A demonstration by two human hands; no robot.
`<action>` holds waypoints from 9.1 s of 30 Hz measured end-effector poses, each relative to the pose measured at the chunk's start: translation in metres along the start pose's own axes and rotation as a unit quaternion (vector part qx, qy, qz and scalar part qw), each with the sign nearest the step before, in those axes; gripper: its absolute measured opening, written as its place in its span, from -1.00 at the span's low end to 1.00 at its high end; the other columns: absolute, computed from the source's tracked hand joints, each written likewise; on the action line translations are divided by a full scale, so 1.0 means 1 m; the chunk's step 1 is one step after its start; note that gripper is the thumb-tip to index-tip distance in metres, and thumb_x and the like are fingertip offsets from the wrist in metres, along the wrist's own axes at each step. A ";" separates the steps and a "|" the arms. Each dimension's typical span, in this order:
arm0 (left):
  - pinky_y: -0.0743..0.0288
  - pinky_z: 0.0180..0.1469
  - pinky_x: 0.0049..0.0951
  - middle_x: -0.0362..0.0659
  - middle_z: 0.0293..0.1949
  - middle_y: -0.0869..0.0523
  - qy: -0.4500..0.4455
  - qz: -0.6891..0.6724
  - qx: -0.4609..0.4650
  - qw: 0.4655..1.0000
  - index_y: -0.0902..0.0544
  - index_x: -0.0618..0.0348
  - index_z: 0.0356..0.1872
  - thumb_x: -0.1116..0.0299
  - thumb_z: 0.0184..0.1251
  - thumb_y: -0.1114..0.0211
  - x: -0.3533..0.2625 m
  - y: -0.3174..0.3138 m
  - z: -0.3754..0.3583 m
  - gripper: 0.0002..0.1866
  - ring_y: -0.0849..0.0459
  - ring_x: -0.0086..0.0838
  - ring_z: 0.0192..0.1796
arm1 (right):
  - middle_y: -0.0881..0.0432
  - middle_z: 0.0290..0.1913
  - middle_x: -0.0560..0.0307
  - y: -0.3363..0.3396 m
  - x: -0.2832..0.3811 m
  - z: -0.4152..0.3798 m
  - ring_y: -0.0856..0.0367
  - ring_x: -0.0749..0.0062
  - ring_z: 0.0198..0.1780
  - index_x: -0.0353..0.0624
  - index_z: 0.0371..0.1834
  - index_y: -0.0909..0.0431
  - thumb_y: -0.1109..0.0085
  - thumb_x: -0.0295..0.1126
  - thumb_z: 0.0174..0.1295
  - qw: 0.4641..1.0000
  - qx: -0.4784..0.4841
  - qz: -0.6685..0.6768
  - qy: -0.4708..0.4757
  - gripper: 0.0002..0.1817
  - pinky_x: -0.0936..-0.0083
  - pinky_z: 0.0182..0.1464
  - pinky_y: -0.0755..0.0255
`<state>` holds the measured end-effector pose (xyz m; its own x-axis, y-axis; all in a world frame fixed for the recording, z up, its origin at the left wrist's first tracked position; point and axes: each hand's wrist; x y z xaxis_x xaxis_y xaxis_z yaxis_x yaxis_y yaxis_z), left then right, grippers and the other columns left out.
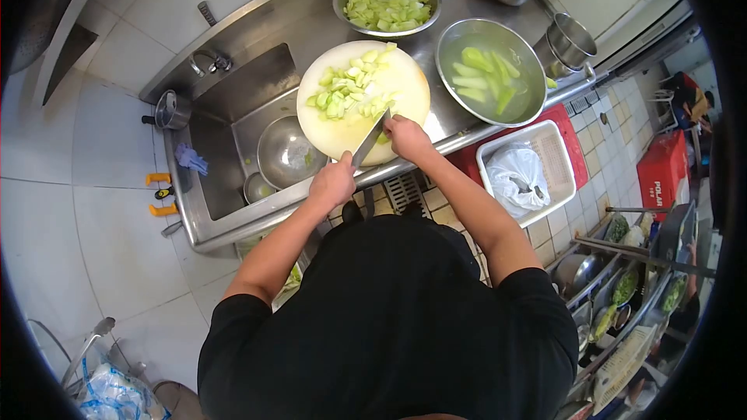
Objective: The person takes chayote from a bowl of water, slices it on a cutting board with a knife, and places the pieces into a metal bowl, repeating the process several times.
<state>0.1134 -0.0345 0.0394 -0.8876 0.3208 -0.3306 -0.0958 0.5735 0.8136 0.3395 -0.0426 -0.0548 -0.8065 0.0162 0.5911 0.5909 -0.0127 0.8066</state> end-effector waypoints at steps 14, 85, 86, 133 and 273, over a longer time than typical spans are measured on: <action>-0.55 0.00 0.25 0.32 -0.23 -0.75 -0.012 0.002 -0.007 1.000 -0.49 0.19 0.06 0.23 0.59 -0.10 -0.002 0.008 -0.002 -0.74 -0.74 0.28 -0.09 | -0.69 -0.14 -0.05 -0.002 0.000 -0.013 -0.72 -0.04 -0.03 -0.14 -0.18 -0.66 -0.14 -0.52 0.22 0.999 -0.026 -0.031 0.004 -0.85 0.14 0.03 -0.62; -0.59 -0.12 0.06 0.05 -0.32 -0.80 -0.103 -0.078 -0.165 0.978 -0.57 0.04 -0.02 0.18 0.26 -0.47 0.144 0.102 -0.002 -0.64 -0.79 0.06 -0.18 | -0.28 0.55 -0.31 0.042 -0.022 0.110 -0.18 -0.23 0.59 -0.17 0.56 -0.21 -0.31 -0.07 0.32 0.956 -0.252 -0.092 -0.122 -0.18 -0.08 0.54 -0.14; -0.60 -0.10 0.03 0.08 -0.28 -0.80 -0.098 -0.094 -0.147 0.980 -0.60 0.08 -0.02 0.18 0.28 -0.46 0.140 0.097 -0.005 -0.65 -0.78 0.08 -0.17 | -0.42 0.47 -0.30 0.055 -0.046 0.104 -0.35 -0.22 0.51 -0.20 0.46 -0.37 -0.35 -0.17 0.27 0.943 -0.301 -0.059 -0.125 -0.29 0.01 0.47 -0.30; -0.56 0.10 0.21 0.37 -0.14 -0.75 -0.086 0.004 -0.027 0.996 -0.49 0.27 0.13 0.30 0.57 -0.07 0.078 0.052 0.048 -0.70 -0.73 0.32 -0.04 | -0.53 0.22 -0.13 0.020 0.059 0.017 -0.60 -0.07 0.19 -0.18 0.27 -0.48 -0.41 -0.16 0.17 0.982 0.050 -0.172 -0.063 -0.38 0.10 0.15 -0.63; -0.56 0.09 0.21 0.36 -0.09 -0.75 -0.022 0.014 0.024 0.999 -0.44 0.23 0.14 0.26 0.53 -0.18 0.041 0.024 0.019 -0.67 -0.73 0.30 0.02 | -0.71 -0.09 -0.16 -0.011 0.043 0.036 -0.75 -0.11 -0.03 -0.23 -0.12 -0.68 -0.07 -0.42 0.39 0.992 0.081 -0.093 -0.013 -0.80 0.08 0.06 -0.62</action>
<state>0.0835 0.0069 0.0358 -0.8685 0.3704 -0.3293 -0.0477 0.5989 0.7994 0.2985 -0.0062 -0.0383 -0.9021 0.0294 0.4305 0.4297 0.1537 0.8898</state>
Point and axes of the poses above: each hand's wrist, its own z-axis towards the middle knuckle, its own y-axis out of the back of the hand, x = y × z
